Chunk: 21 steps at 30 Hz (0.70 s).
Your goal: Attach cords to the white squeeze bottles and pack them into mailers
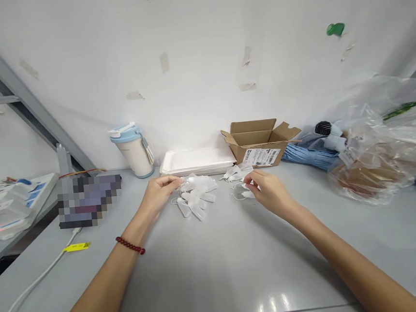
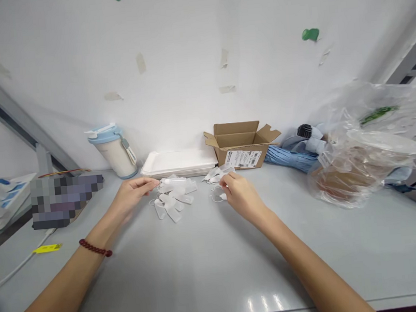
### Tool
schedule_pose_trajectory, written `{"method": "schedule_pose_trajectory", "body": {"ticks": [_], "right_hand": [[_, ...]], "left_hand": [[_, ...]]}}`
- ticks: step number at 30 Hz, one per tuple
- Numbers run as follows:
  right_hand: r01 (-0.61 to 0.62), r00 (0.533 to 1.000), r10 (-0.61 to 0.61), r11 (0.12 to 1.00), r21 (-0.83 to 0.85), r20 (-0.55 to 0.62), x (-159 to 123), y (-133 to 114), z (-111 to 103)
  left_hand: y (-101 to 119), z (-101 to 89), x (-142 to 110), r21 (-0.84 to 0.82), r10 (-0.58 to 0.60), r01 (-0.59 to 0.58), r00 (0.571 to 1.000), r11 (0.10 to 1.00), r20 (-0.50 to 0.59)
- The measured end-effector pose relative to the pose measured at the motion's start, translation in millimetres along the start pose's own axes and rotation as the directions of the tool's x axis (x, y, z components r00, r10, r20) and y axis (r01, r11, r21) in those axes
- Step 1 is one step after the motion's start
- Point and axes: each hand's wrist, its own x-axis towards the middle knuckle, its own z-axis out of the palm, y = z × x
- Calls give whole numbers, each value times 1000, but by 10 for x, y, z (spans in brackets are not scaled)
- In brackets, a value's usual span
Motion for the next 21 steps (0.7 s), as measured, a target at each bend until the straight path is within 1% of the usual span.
{"method": "schedule_pose_trajectory", "body": {"ticks": [3, 5, 9, 12, 17, 19, 21], "right_hand": [[-39, 994, 51, 992, -120, 95, 3, -16, -13], [-45, 985, 76, 981, -189, 156, -2, -35, -12], [-22, 969, 83, 967, -254, 231, -11, -51, -11], [-12, 958, 94, 957, -290, 270, -14, -41, -20], [-6, 933, 119, 949, -315, 340, -12, -50, -41], [-3, 922, 127, 947, -323, 365, -18, -77, -43], [-2, 914, 138, 942, -335, 382, -35, -118, -39]], "left_hand": [[-33, -5, 22, -10, -24, 24, 1000, 1000, -3], [-58, 2, 28, -18, -40, 39, 999, 999, -24], [-104, 67, 17, -20, -63, 62, 993, 998, -98], [-136, 124, 18, -9, -69, 69, 990, 998, -122], [-149, 145, 27, 79, -21, 33, 988, 996, -152], [-118, 151, -6, 132, 21, -3, 991, 991, -134], [-65, 178, -75, 218, 92, -69, 991, 974, -97]]}}
